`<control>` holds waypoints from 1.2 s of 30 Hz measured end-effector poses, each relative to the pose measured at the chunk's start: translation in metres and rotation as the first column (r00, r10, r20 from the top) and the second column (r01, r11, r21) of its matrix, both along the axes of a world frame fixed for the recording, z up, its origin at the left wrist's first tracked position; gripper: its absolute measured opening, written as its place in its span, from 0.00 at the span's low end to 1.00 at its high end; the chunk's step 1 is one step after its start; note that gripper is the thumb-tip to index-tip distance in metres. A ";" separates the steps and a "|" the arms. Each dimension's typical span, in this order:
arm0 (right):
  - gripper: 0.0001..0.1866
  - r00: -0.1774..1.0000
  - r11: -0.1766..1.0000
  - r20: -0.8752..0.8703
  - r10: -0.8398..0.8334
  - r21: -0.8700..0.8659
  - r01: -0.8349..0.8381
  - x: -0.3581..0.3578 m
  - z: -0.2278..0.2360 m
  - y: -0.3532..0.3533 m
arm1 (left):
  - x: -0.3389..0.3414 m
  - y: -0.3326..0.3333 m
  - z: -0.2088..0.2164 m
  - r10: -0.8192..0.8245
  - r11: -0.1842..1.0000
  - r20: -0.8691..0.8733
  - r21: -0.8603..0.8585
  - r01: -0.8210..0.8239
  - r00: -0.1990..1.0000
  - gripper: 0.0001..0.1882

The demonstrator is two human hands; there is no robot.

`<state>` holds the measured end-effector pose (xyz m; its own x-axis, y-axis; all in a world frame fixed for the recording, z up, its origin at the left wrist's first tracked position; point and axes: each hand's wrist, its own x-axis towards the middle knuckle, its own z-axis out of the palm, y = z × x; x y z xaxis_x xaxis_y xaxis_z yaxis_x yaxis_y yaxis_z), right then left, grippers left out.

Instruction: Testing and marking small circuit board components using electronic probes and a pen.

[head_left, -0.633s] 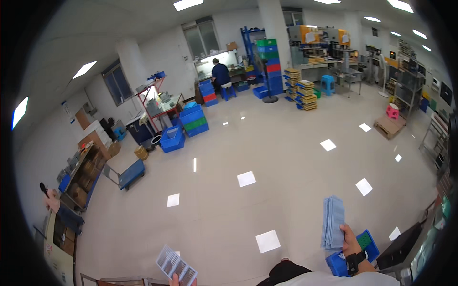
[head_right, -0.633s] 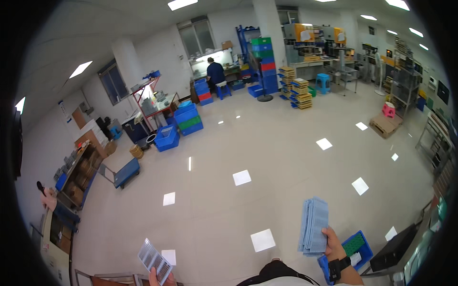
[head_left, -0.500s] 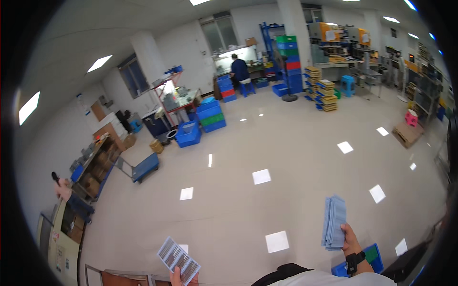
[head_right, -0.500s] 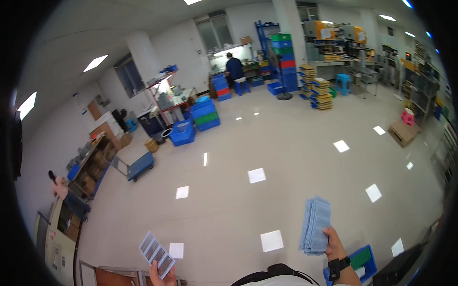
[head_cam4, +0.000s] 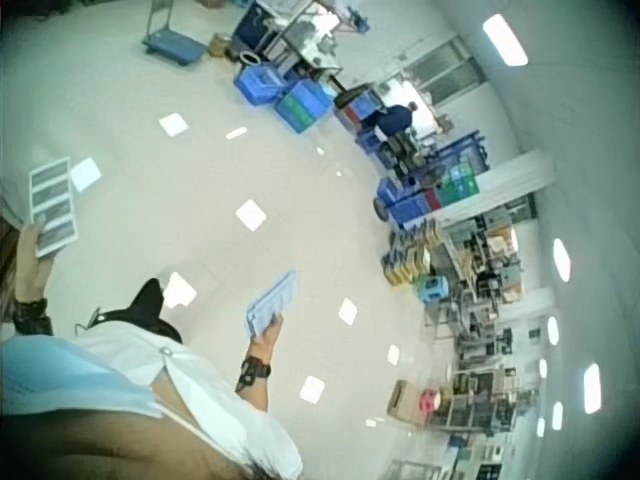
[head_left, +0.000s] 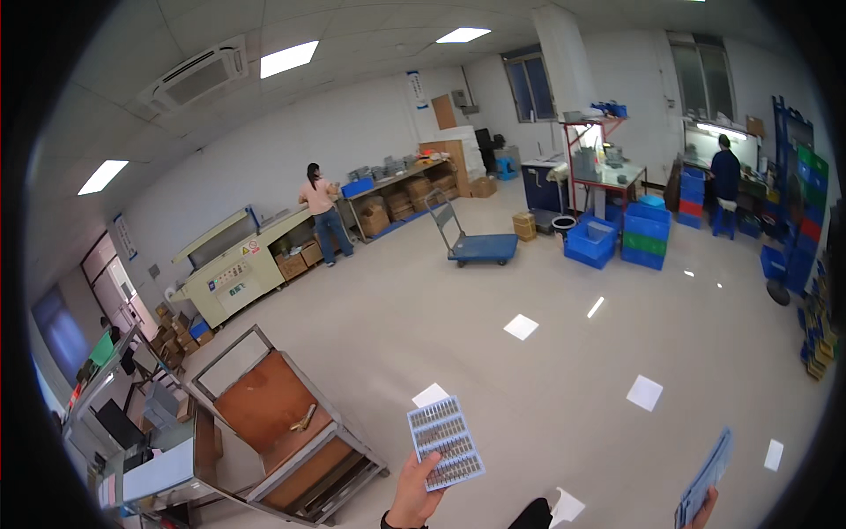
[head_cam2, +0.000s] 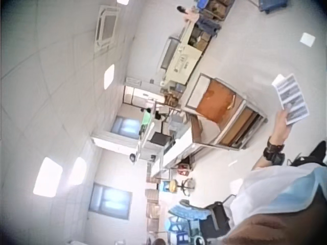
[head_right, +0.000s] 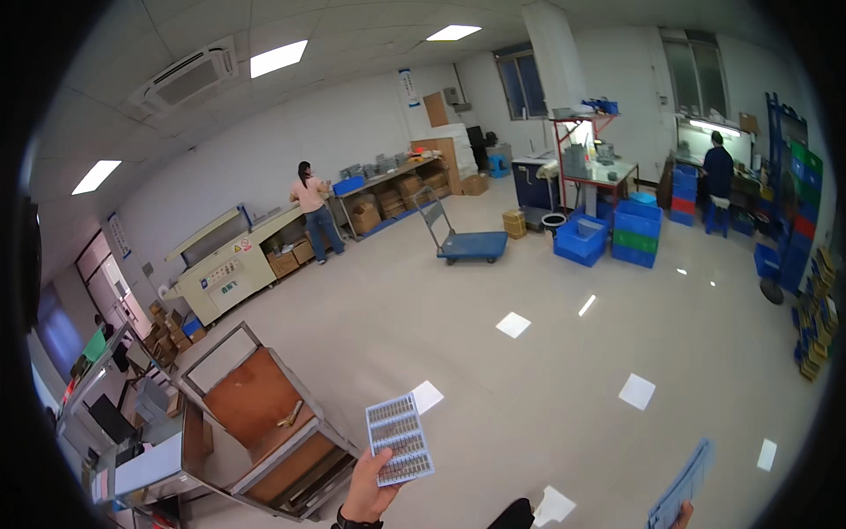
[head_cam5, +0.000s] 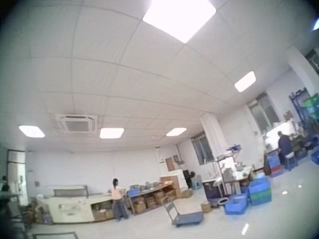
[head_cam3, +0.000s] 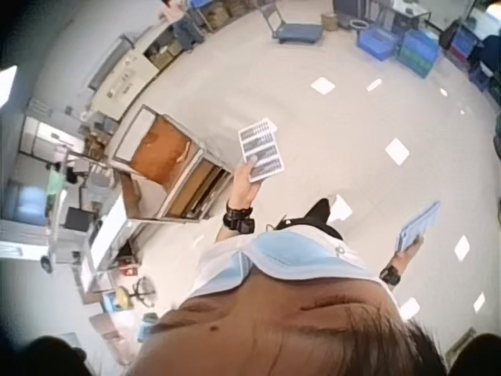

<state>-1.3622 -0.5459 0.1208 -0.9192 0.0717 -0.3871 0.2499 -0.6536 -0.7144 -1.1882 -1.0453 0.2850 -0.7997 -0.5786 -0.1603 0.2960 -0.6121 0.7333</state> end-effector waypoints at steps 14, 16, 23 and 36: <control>0.29 0.800 0.814 -0.147 -0.581 -0.105 0.572 -0.139 0.025 0.065 | -0.442 0.050 0.003 -0.534 0.844 -0.111 -0.138 0.519 0.839 0.24; 0.28 0.741 0.762 -0.177 -0.647 -0.176 0.623 -0.156 0.033 0.089 | -0.504 0.102 -0.006 -0.611 0.781 0.018 -0.152 0.606 0.791 0.25; 0.30 0.589 0.637 -0.244 -0.770 -0.319 0.702 -0.152 0.013 0.192 | -0.605 0.276 -0.023 -0.784 0.599 0.117 -0.116 0.792 0.610 0.20; 0.33 0.825 0.858 -0.252 -0.506 -0.247 0.450 -0.463 0.066 0.426 | -0.817 0.530 0.000 -0.864 0.280 -0.365 0.221 0.934 0.345 0.33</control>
